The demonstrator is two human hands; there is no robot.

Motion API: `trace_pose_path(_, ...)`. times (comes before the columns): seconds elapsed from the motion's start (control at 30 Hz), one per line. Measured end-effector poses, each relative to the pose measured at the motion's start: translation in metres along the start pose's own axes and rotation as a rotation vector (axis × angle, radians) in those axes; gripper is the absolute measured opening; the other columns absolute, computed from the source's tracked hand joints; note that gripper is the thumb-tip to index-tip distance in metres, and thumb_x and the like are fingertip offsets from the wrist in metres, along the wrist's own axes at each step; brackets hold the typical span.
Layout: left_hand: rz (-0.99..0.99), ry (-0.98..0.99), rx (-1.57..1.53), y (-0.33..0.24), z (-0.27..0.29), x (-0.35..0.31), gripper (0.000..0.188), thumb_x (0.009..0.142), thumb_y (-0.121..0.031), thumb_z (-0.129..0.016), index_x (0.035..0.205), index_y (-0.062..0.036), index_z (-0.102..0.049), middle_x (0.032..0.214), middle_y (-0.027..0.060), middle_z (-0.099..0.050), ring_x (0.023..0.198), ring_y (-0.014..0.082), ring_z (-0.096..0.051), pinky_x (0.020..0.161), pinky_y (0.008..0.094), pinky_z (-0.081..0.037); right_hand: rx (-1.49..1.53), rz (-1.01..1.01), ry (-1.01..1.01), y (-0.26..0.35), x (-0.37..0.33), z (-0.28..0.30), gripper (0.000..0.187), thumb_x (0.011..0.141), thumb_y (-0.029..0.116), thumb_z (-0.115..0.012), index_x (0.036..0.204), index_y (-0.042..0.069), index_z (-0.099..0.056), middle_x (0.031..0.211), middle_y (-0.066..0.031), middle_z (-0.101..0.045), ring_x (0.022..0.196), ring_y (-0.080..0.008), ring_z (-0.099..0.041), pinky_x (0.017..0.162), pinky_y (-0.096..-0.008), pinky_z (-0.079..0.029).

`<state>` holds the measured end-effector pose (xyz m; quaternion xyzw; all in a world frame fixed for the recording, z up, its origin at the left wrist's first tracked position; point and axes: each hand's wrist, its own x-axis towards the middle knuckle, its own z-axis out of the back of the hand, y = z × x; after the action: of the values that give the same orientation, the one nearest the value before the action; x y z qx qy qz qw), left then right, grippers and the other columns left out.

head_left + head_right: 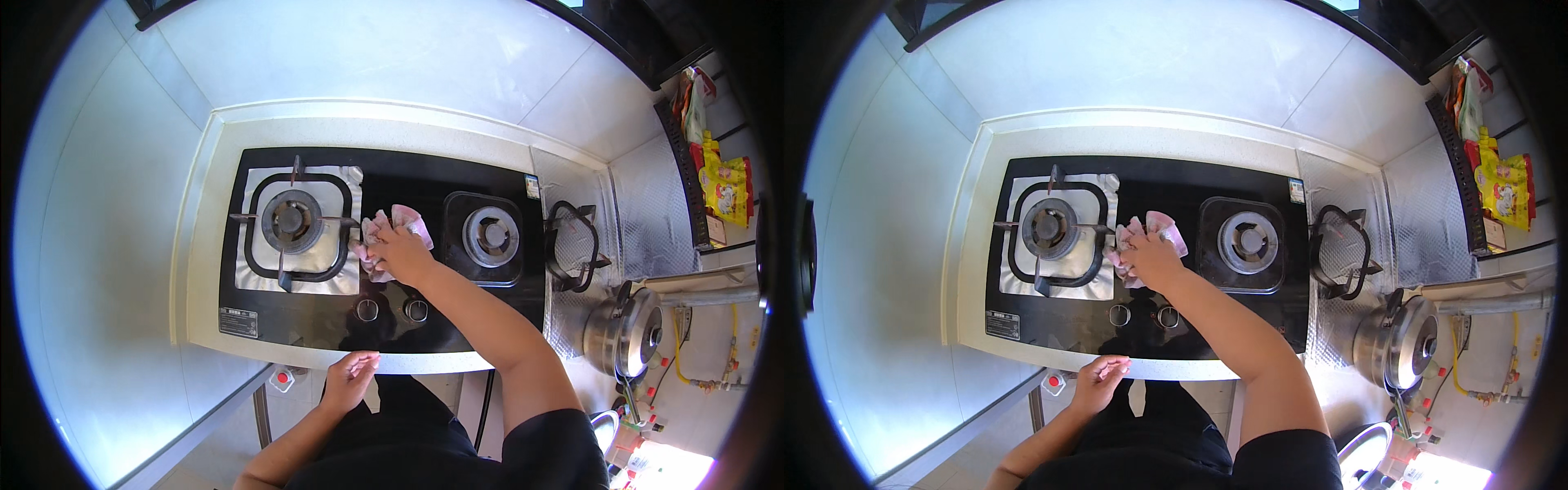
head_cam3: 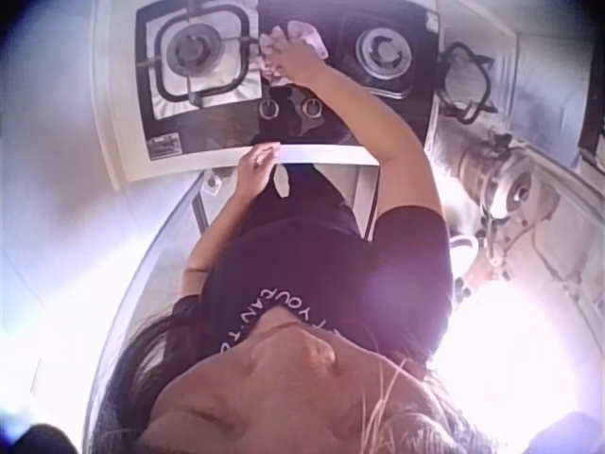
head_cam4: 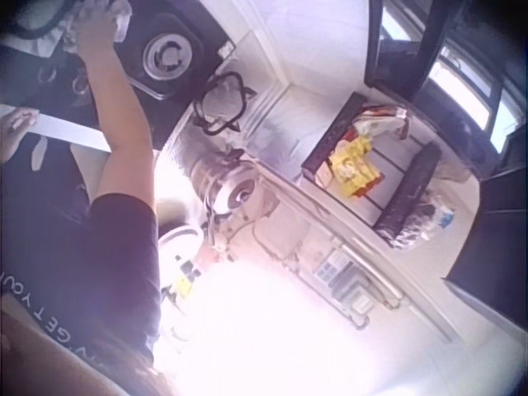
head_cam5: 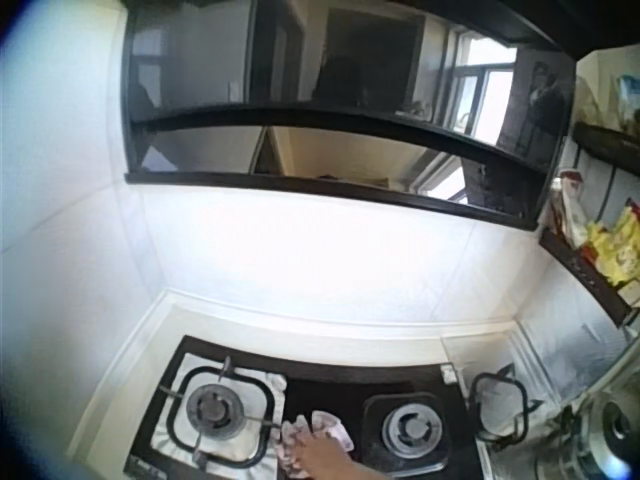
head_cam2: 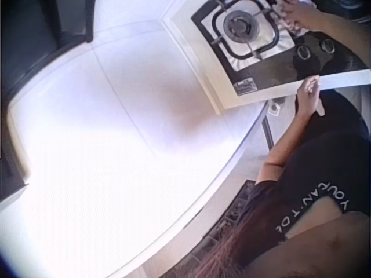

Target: The person unscrews and screws the cap of a bottle, puts a lid on a pan, and wipes the stove and the wall with a cloth. They rinse the cloth in a sink before continuing to wipe the wall and the range hood.

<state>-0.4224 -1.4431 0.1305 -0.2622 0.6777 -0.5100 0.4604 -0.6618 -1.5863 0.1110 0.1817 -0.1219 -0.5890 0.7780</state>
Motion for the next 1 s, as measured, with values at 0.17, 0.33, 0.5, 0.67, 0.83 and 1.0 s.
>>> trace_pose_path(0.17, 0.017, 0.044, 0.143, 0.005, -0.004, -0.011, 0.019, 0.089, -0.013, -0.063, 0.102, -0.0003, -0.062, 0.093, 0.0098, -0.068, 0.085, 0.0138, -0.066, 0.075, 0.0258, -0.052, 0.007, 0.081, -0.065, -0.020, -0.041, -0.004, 0.019, 0.074, 0.017, -0.064, 0.093, 0.015, -0.066, 0.114, -0.0050, -0.054, 0.109, -0.0329, -0.051, 0.088, -0.0420, -0.047)
trace_pose_path(0.33, -0.012, 0.142, 0.236, 0.010, 0.000, -0.017, 0.019, 0.090, -0.011, -0.062, 0.104, 0.0009, -0.062, 0.094, 0.0078, -0.068, 0.087, 0.0107, -0.064, 0.077, 0.0239, -0.049, 0.011, -0.001, -0.105, -0.029, -0.106, -0.005, 0.019, 0.075, 0.010, -0.062, 0.092, 0.016, -0.067, 0.114, -0.0059, -0.055, 0.107, -0.0334, -0.052, 0.092, -0.0425, -0.045)
trace_pose_path(0.5, 0.043, 0.196, 0.306, 0.013, 0.007, -0.024, 0.019, 0.090, -0.013, -0.062, 0.104, 0.0002, -0.063, 0.096, 0.0092, -0.069, 0.088, 0.0129, -0.064, 0.079, 0.0252, -0.050, -0.031, -0.233, -0.308, 0.008, -0.171, -0.015, 0.019, 0.074, 0.006, -0.064, 0.092, 0.011, -0.067, 0.120, -0.0117, -0.055, 0.115, -0.0355, -0.049, 0.094, -0.0432, -0.043)
trace_pose_path(0.67, 0.039, 0.213, 0.166, 0.045, 0.015, -0.038, 0.023, 0.089, -0.017, -0.061, 0.105, -0.0009, -0.063, 0.096, 0.0120, -0.069, 0.088, 0.0184, -0.067, 0.080, 0.0290, -0.052, -0.020, -0.412, -0.196, 0.063, -0.235, -0.033, 0.018, 0.075, 0.012, -0.067, 0.093, 0.015, -0.069, 0.114, -0.0153, -0.058, 0.107, -0.0334, -0.055, 0.090, -0.0420, -0.045)
trace_pose_path(0.83, 0.038, 0.222, 0.229, 0.055, 0.039, -0.056, 0.023, 0.089, -0.017, -0.061, 0.104, 0.0001, -0.063, 0.097, 0.0126, -0.069, 0.089, 0.0177, -0.066, 0.080, 0.0286, -0.051, 0.513, -0.440, 0.227, 0.046, -0.255, 0.015, 0.026, 0.066, 0.020, -0.078, 0.091, 0.013, -0.073, 0.091, -0.0094, -0.063, 0.092, -0.0244, -0.060, 0.083, -0.0353, -0.047)
trace_pose_path(1.0, 0.045, 0.158, 0.156, 0.071, 0.065, -0.077, 0.024, 0.088, -0.018, -0.064, 0.104, 0.0007, -0.063, 0.096, 0.0125, -0.068, 0.089, 0.0171, -0.065, 0.078, 0.0290, -0.051, 0.198, -0.767, -0.210, 0.008, -0.235, 0.014, 0.043, 0.079, 0.034, -0.068, 0.116, 0.013, -0.062, 0.133, -0.0163, -0.043, 0.117, -0.0288, -0.048, 0.096, -0.0390, -0.042)
